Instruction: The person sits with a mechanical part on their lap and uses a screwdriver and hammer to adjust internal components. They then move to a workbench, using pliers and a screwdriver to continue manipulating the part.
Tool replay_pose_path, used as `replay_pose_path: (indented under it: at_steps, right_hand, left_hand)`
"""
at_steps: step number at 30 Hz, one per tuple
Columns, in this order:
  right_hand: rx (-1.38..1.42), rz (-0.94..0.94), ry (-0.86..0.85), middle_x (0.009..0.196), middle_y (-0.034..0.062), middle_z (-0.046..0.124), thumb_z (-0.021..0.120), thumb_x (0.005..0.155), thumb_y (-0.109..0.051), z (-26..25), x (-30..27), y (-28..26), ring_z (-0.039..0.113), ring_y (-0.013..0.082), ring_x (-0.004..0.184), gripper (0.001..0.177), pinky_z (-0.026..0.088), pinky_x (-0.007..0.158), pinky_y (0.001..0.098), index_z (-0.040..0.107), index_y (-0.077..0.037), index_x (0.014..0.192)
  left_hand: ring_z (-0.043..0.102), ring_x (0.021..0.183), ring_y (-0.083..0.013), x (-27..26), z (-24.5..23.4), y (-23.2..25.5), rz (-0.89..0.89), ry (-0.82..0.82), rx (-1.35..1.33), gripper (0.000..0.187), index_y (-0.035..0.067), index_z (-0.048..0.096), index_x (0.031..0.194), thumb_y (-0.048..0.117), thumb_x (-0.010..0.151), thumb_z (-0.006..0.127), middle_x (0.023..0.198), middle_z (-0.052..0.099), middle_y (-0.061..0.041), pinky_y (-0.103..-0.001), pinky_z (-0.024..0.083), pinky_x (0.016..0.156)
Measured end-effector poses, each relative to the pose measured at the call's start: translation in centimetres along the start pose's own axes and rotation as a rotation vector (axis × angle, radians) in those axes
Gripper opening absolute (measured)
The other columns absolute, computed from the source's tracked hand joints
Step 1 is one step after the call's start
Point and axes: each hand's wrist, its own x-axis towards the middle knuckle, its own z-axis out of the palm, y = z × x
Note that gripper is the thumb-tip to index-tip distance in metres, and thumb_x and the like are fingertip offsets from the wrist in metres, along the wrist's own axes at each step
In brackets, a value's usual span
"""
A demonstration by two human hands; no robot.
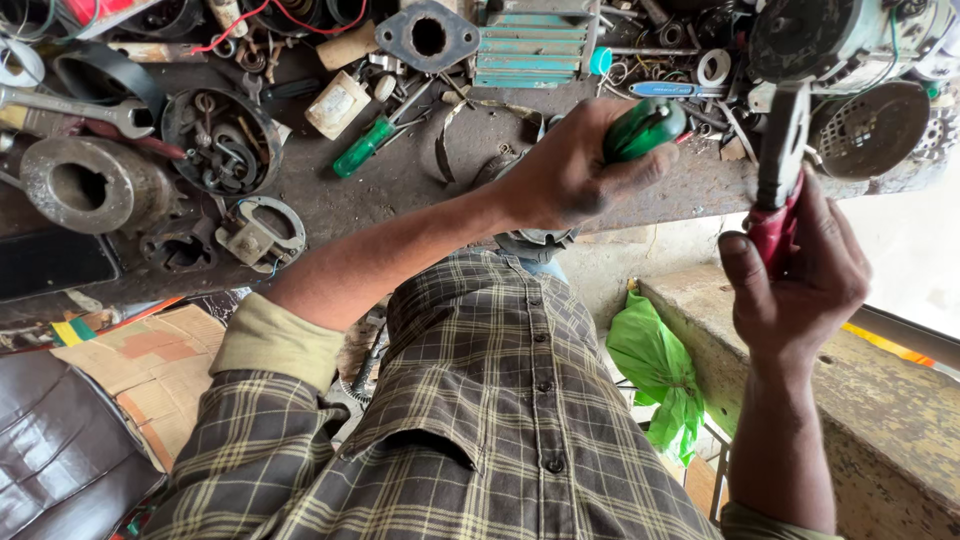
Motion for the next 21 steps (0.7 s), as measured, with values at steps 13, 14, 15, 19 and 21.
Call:
replay_pose_path:
  at_steps: [13, 14, 15, 19, 21]
  right_hand:
    - [0.035, 0.035, -0.037, 0.099, 0.0049, 0.064, 0.080, 0.105, -0.046, 0.3, 0.1, -0.1, 0.056, 0.0066, 0.079, 0.073, 0.040, 0.064, 0.0209, 0.059, 0.006, 0.152]
    - [0.035, 0.043, -0.034, 0.097, 0.0048, 0.064, 0.080, 0.103, -0.047, 0.4, 0.1, 0.0, 0.054, 0.0065, 0.077, 0.075, 0.039, 0.062, 0.0208, 0.059, 0.006, 0.152]
    - [0.035, 0.051, -0.030, 0.095, 0.0047, 0.063, 0.079, 0.101, -0.047, 0.4, 0.2, 0.1, 0.053, 0.0064, 0.074, 0.076, 0.037, 0.060, 0.0207, 0.060, 0.006, 0.152]
    - [0.022, 0.038, -0.038, 0.098, 0.0064, 0.064, 0.081, 0.103, -0.044, 0.3, 0.0, 0.5, 0.056, 0.0074, 0.077, 0.075, 0.041, 0.063, 0.0207, 0.059, 0.007, 0.155]
    - [0.052, 0.030, -0.038, 0.106, 0.0081, 0.067, 0.081, 0.106, -0.045, 0.1, -0.1, 0.6, 0.060, 0.0088, 0.086, 0.073, 0.046, 0.070, 0.0214, 0.058, 0.007, 0.152]
  left_hand:
    - [0.048, 0.063, -0.0117, -0.7, 0.2, 0.8, -0.082, 0.021, 0.040, 0.040, 0.008, 0.060, 0.096, 0.047, 0.106, 0.059, 0.073, 0.047, 0.004, -0.034, 0.042, 0.058]
    - [0.048, 0.063, -0.0115, -0.7, 0.3, 0.6, -0.043, 0.022, 0.020, 0.041, 0.008, 0.059, 0.098, 0.047, 0.108, 0.058, 0.075, 0.048, 0.004, -0.033, 0.042, 0.058]
    - [0.049, 0.062, -0.0114, -0.6, 0.3, 0.4, -0.003, 0.023, 0.001, 0.041, 0.007, 0.059, 0.099, 0.047, 0.109, 0.058, 0.076, 0.048, 0.003, -0.032, 0.042, 0.058]
    - [0.048, 0.059, -0.0097, -0.2, 0.8, -0.3, 0.026, 0.051, 0.058, 0.031, 0.008, 0.060, 0.098, 0.038, 0.107, 0.058, 0.073, 0.048, 0.004, -0.030, 0.044, 0.052]
    - [0.052, 0.063, -0.0091, -0.3, 0.9, -0.3, 0.075, 0.055, 0.039, 0.028, 0.008, 0.059, 0.099, 0.034, 0.111, 0.058, 0.076, 0.051, 0.003, -0.029, 0.046, 0.053]
